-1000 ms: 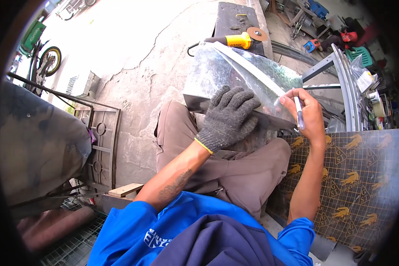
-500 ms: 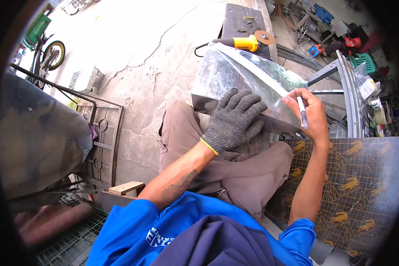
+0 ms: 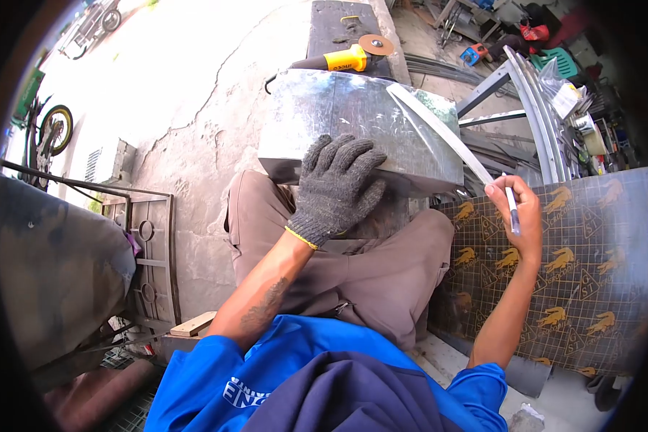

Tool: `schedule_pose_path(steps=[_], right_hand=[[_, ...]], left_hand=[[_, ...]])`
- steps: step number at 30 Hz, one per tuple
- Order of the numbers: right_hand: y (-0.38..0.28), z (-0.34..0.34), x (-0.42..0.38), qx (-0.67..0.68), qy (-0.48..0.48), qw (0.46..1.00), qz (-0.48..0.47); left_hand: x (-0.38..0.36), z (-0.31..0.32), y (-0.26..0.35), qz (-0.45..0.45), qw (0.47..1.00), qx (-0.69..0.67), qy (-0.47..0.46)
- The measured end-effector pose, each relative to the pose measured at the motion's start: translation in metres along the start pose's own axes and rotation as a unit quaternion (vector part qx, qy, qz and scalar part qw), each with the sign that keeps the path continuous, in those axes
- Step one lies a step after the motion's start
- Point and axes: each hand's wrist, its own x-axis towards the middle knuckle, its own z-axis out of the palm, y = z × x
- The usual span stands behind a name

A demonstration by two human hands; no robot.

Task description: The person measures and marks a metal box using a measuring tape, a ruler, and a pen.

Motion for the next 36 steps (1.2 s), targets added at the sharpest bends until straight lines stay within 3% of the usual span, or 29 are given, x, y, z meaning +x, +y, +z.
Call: schedule_pose_path(steps=[8,18,24,30,36], right_hand=[[0.026,-0.009,-0.031,-0.03,0.082,0.996,0.033],[-0.004,0.041,-0.036,0.047,0.061,0.997,0.029],[0.036,0.032,-0.057,0.035,0.158,0.984,0.068],[0.026,0.049,-0.068,0.173,0.056,0.98,0.075],[0.04,0.043,-0.071,0.229,0.107,0.961,0.112]], left_hand=[[0.002,0.0,0.001,0.004,1.0,0.011,0.001],[0.002,-0.001,0.005,-0.003,1.0,0.016,-0.009],[0.003,0.0,0.005,-0.005,1.0,0.02,-0.003],[0.001,0.002,0.005,-0.001,0.999,0.029,-0.012],[0.002,-0.001,0.007,-0.003,0.999,0.024,-0.022]])
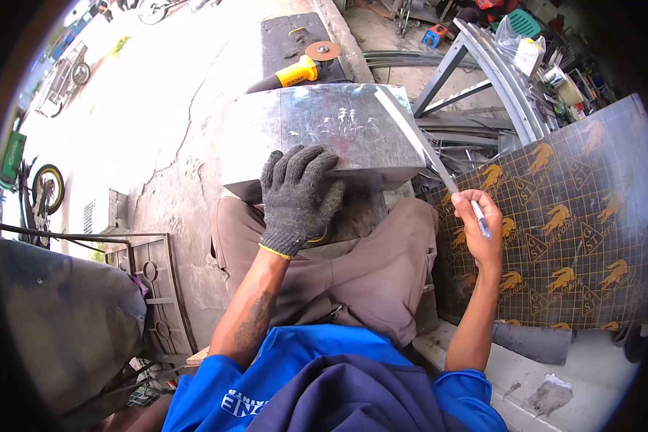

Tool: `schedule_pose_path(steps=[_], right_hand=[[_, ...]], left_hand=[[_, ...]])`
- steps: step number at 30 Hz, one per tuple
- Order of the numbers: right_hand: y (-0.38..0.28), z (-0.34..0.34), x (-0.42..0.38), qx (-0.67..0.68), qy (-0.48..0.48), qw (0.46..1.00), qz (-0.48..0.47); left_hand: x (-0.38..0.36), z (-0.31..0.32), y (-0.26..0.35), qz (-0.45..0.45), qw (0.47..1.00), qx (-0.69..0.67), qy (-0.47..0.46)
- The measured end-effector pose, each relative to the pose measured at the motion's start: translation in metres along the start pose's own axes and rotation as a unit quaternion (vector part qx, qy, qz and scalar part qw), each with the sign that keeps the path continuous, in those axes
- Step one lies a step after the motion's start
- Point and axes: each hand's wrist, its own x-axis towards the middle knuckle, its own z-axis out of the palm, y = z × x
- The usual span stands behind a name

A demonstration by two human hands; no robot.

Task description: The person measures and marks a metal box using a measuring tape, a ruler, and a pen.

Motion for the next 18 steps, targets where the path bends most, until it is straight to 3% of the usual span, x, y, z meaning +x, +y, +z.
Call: schedule_pose_path(steps=[8,16,18], right_hand=[[-0.01,0.009,-0.006,-0.017,-0.024,1.0,-0.007],[-0.017,0.005,-0.003,-0.046,0.015,0.999,0.02],[-0.014,0.006,-0.006,-0.002,-0.029,0.999,0.018]], left_hand=[[0.002,-0.001,0.003,-0.01,1.0,0.015,0.002],[0.0,0.001,0.001,-0.007,1.0,0.011,-0.002],[0.001,0.001,0.001,-0.003,1.0,0.01,-0.003]])
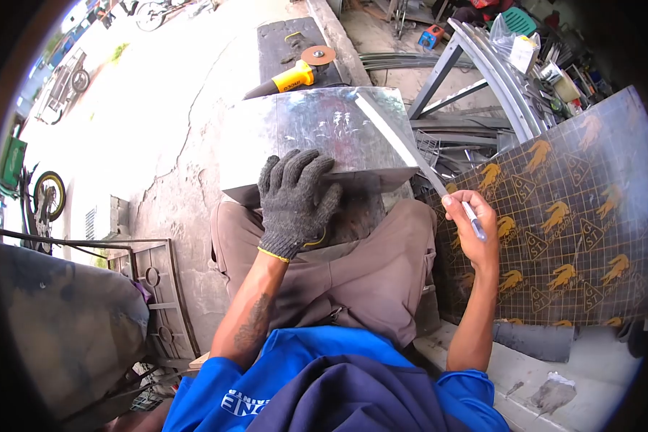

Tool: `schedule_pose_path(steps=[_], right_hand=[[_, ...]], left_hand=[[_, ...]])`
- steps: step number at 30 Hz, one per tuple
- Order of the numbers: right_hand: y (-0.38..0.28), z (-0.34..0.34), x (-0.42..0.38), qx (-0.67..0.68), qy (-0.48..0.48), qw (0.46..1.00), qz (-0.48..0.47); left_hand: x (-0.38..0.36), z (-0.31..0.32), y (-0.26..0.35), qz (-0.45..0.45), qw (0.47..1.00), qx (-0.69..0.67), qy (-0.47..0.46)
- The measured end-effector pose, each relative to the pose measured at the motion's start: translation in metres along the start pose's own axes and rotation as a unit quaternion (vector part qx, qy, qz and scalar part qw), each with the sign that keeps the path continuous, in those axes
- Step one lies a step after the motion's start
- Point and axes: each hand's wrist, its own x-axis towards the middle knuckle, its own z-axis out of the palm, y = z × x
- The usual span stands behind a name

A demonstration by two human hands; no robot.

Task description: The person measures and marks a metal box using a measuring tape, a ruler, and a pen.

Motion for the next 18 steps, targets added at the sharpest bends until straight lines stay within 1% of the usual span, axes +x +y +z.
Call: schedule_pose_path(steps=[2,4,10,12,13,18], right_hand=[[0.004,-0.003,0.0,-0.002,0.002,1.0,-0.005],[0.013,-0.005,0.002,0.014,0.048,0.999,-0.005],[0.01,-0.005,-0.005,-0.025,0.052,0.998,0.001],[0.014,-0.007,-0.002,-0.011,0.082,0.996,-0.024],[0.011,-0.007,-0.004,-0.038,0.088,0.995,-0.013],[0.009,-0.006,-0.015,-0.006,0.06,0.998,0.01]], left_hand=[[0.0,-0.001,0.0,0.0,1.0,0.001,-0.002],[0.0,-0.002,0.0,0.0,1.0,-0.006,0.002],[0.001,-0.002,0.001,0.0,1.0,-0.003,-0.003],[0.0,-0.003,0.001,-0.001,1.0,-0.005,-0.004],[0.0,-0.003,0.002,-0.003,1.0,-0.006,-0.003],[0.002,-0.003,0.002,-0.004,1.0,0.003,0.004]])
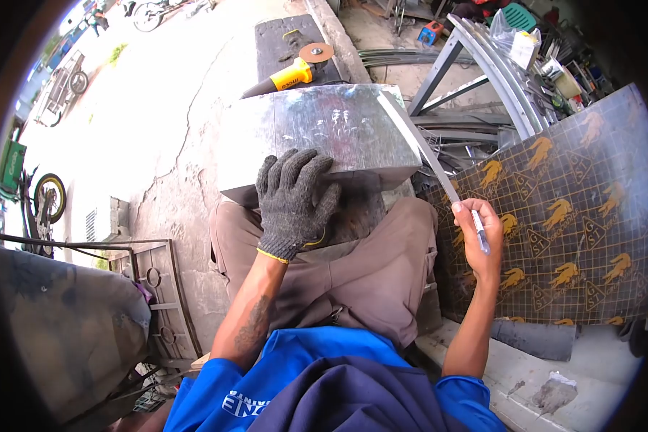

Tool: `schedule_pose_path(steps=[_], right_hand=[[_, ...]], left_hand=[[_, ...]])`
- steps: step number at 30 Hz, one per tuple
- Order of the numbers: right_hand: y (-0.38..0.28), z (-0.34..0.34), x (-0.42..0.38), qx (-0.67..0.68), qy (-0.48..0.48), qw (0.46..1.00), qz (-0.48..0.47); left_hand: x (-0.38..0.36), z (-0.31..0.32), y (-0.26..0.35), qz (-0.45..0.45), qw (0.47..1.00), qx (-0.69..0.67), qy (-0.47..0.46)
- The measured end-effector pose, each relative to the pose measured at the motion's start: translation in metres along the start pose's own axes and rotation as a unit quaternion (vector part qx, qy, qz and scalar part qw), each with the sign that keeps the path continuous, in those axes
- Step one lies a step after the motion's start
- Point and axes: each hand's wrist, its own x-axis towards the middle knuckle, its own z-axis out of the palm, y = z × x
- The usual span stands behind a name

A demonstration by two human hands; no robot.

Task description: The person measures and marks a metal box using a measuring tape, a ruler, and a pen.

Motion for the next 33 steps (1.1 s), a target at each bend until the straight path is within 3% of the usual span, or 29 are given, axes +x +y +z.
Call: schedule_pose_path(steps=[5,16,24,29,33], right_hand=[[0.007,-0.003,0.012,-0.031,0.023,0.998,-0.045],[-0.02,0.031,0.006,-0.075,0.016,0.996,-0.046],[-0.052,0.08,-0.003,-0.047,-0.135,0.985,-0.098],[-0.042,0.082,0.009,-0.072,-0.052,0.991,-0.097],[-0.056,0.093,0.003,-0.068,-0.062,0.993,-0.067]], left_hand=[[-0.001,0.0,0.001,0.001,1.0,0.003,-0.002],[-0.002,0.003,-0.002,0.005,1.0,-0.002,0.011],[-0.004,0.003,-0.005,0.011,1.0,-0.006,-0.001],[-0.004,0.002,-0.005,0.011,1.0,-0.011,0.009],[-0.004,0.001,-0.005,0.008,1.0,-0.016,0.008]])
